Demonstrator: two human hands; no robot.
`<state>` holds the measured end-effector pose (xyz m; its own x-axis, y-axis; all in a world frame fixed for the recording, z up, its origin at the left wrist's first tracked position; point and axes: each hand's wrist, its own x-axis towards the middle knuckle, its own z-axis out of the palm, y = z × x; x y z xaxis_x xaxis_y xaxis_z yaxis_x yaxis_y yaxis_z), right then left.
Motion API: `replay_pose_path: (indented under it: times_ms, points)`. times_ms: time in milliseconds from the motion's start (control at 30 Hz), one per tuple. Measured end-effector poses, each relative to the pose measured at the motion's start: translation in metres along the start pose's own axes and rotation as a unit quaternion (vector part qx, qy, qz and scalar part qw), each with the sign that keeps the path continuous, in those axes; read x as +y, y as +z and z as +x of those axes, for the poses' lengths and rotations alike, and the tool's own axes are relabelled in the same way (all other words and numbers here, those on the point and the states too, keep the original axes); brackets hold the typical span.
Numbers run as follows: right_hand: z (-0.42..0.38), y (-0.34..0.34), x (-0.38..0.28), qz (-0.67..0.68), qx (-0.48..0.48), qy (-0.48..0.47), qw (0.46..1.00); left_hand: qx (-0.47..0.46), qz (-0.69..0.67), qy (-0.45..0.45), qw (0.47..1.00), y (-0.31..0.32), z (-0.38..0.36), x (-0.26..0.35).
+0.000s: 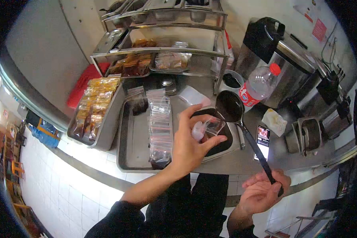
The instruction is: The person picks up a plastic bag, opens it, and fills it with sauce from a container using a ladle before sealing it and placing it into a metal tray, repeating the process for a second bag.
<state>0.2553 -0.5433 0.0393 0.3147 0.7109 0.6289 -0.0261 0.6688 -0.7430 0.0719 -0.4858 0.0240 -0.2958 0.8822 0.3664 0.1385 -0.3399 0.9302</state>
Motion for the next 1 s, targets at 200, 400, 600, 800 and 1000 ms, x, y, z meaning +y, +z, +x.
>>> replay_pose_path:
  times_ms: [200,400,600,800,1000]
  points:
    - [-0.005,-0.007,0.001,0.003,-0.012,-0.013,1.000,-0.018,-0.032,-0.015,0.999,0.003,0.000,0.001]
    - [-0.003,0.000,0.007,-0.036,-0.018,-0.103,0.994,-0.018,-0.021,0.001,1.000,0.002,0.000,0.008]
    - [-0.005,-0.003,0.008,-0.061,-0.059,-0.131,0.988,-0.018,-0.021,-0.005,1.000,0.001,0.001,0.010]
    - [-0.008,-0.008,0.008,-0.014,-0.075,-0.078,0.994,-0.039,-0.030,-0.027,0.998,-0.001,0.000,0.014]
    - [-0.010,-0.003,0.014,0.049,0.013,0.020,0.999,-0.044,-0.056,-0.033,0.997,0.001,0.001,0.013]
